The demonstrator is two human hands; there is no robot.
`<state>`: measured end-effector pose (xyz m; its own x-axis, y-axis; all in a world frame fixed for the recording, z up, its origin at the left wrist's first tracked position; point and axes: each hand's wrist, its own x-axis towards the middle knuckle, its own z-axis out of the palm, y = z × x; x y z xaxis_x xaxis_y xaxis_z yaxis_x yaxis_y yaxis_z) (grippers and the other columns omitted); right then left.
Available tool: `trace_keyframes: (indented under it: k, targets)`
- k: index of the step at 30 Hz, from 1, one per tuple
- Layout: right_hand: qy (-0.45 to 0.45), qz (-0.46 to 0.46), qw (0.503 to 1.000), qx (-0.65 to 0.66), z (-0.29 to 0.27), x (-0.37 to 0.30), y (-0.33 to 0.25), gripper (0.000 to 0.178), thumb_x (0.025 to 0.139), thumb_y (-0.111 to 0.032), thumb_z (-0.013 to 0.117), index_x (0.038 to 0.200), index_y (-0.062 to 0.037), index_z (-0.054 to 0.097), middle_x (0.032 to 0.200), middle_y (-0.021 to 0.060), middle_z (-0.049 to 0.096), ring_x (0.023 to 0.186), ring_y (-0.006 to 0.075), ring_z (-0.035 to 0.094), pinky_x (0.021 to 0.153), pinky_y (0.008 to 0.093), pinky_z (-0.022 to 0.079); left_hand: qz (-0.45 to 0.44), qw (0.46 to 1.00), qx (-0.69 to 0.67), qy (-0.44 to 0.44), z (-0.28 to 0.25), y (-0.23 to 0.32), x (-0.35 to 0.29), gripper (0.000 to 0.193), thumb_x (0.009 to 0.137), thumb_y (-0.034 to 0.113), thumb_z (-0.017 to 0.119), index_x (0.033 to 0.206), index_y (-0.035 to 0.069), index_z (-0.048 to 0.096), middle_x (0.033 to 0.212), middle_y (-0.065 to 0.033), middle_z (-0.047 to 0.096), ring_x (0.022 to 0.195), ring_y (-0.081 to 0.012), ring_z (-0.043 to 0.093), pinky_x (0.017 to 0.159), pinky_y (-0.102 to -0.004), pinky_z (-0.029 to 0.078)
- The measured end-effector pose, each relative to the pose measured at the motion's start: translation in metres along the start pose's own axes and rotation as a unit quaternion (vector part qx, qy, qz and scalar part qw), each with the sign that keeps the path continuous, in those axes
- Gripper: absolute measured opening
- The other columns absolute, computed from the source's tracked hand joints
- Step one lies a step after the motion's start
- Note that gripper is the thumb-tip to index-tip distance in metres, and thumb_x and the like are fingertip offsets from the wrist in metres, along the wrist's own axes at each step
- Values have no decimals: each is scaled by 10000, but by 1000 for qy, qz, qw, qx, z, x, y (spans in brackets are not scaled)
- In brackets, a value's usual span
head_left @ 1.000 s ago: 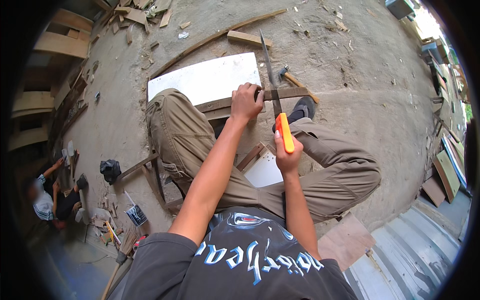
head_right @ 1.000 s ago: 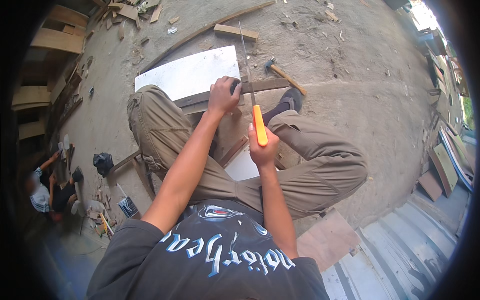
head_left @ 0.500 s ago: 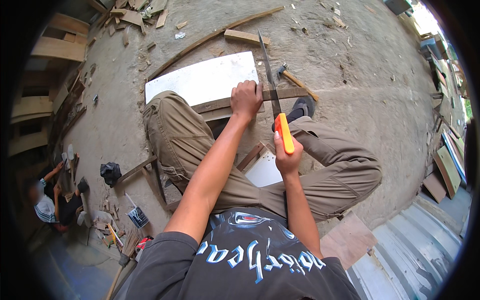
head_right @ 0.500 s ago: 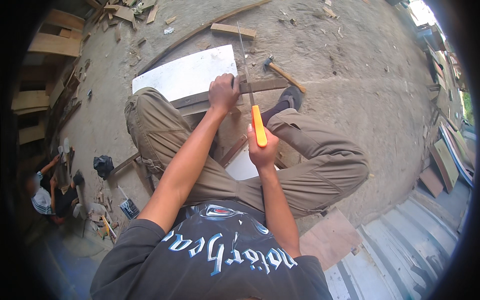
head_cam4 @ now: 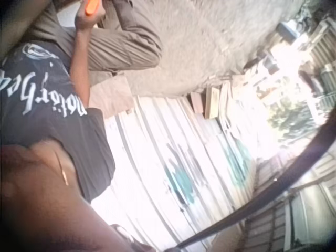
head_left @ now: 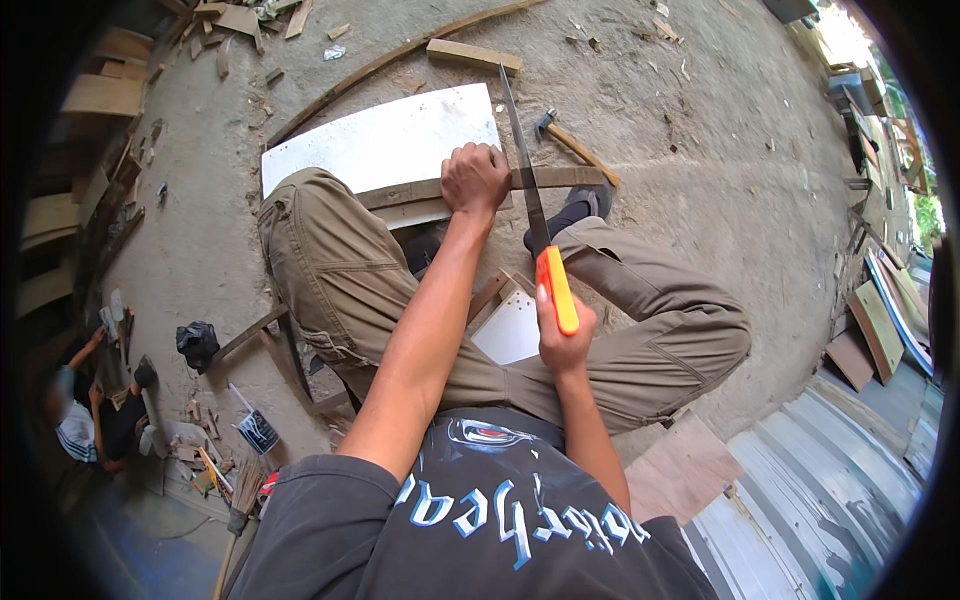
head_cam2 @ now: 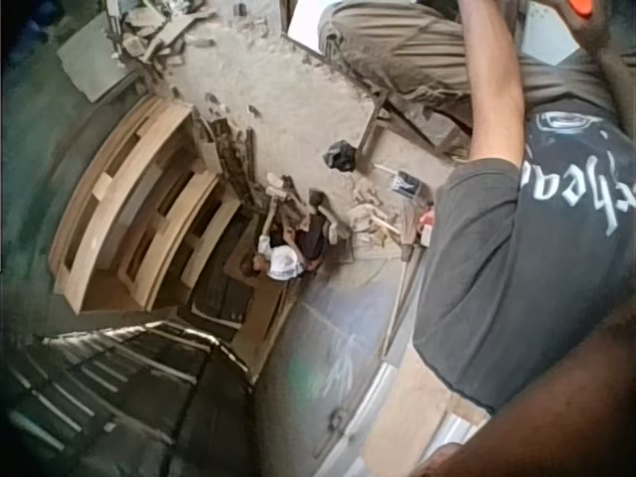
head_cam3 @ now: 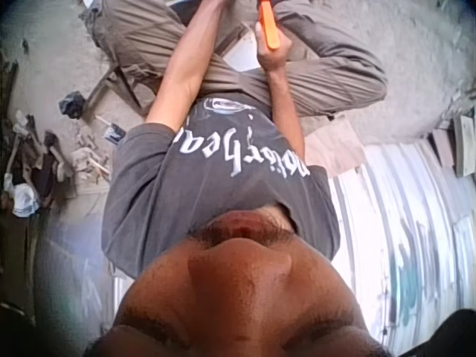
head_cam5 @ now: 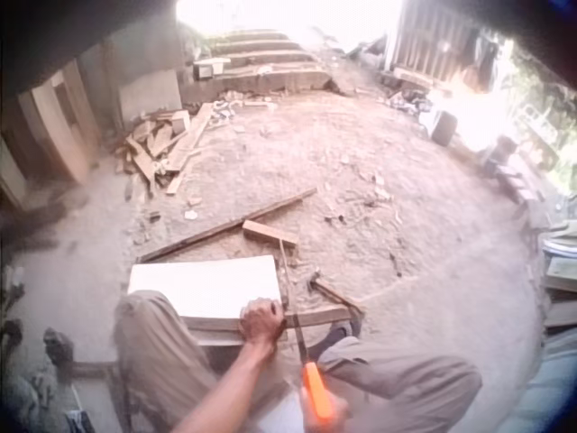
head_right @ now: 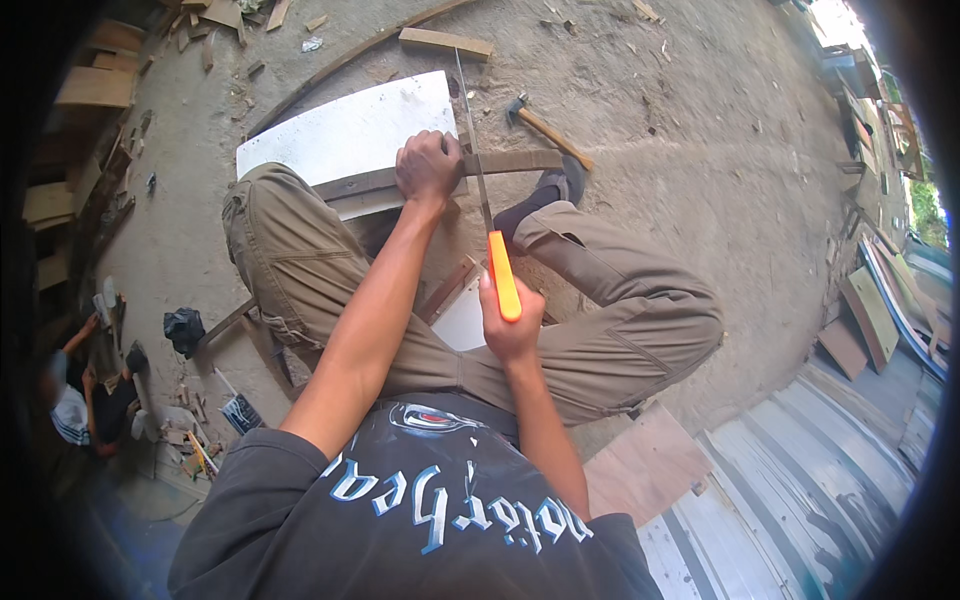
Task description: The person sits on the ground and uses a hand saw to cut a small wooden plank resting on a white board. They then use a hammer to strike the cut piece before resuming sawing.
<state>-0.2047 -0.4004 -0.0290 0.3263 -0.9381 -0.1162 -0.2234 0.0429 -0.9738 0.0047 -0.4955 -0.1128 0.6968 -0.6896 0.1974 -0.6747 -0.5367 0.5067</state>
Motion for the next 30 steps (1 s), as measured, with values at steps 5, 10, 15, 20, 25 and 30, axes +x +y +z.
trace_keyframes:
  k: [5, 10, 15, 20, 25, 30]
  targets:
    - [18, -1, 999, -39, -9, -43, -15, 255, 934, -132, 636, 735, 19, 584, 576, 7, 507, 522, 74, 444, 488, 284, 372, 8, 1000, 11, 18, 2, -4, 0, 229, 826, 198, 586, 725, 32, 708, 827, -138, 689, 814, -300, 646, 756, -414, 484]
    - [12, 44, 998, -39, -14, -28, -21, 247, 934, -145, 643, 756, 22, 602, 577, 4, 504, 530, 74, 442, 491, 276, 372, -10, 1000, -3, 2, 5, 0, 8, 261, 822, 225, 556, 756, 30, 716, 865, -142, 686, 868, -321, 648, 814, -438, 493]
    - [17, 10, 997, -73, -27, -51, -33, 236, 923, -137, 651, 755, 23, 607, 582, 2, 513, 544, 63, 447, 496, 271, 378, -16, 1000, 5, 5, 7, 1, 15, 246, 811, 222, 569, 759, 33, 717, 869, -142, 686, 869, -314, 651, 807, -432, 495]
    - [10, 91, 994, -56, -29, -27, -42, 240, 924, -133, 647, 750, 26, 602, 577, 1, 500, 551, 56, 432, 496, 272, 369, -34, 999, 5, 15, 8, 4, 25, 235, 802, 217, 589, 767, 29, 724, 880, -142, 693, 860, -305, 657, 784, -423, 503]
    - [20, 52, 996, -68, -42, -46, -41, 300, 925, -119, 625, 658, 3, 560, 528, -16, 486, 488, 69, 426, 457, 272, 321, -29, 999, 27, -22, 10, -1, 36, 252, 793, 226, 570, 770, 31, 728, 880, -138, 697, 869, -305, 660, 814, -420, 501]
    - [12, 81, 995, -54, -21, -9, -44, 218, 917, -128, 656, 774, 29, 609, 591, 10, 510, 549, 80, 448, 511, 282, 385, -11, 1000, 16, -12, 12, 1, 33, 244, 784, 230, 581, 750, 36, 725, 881, -135, 695, 870, -307, 660, 811, -417, 503]
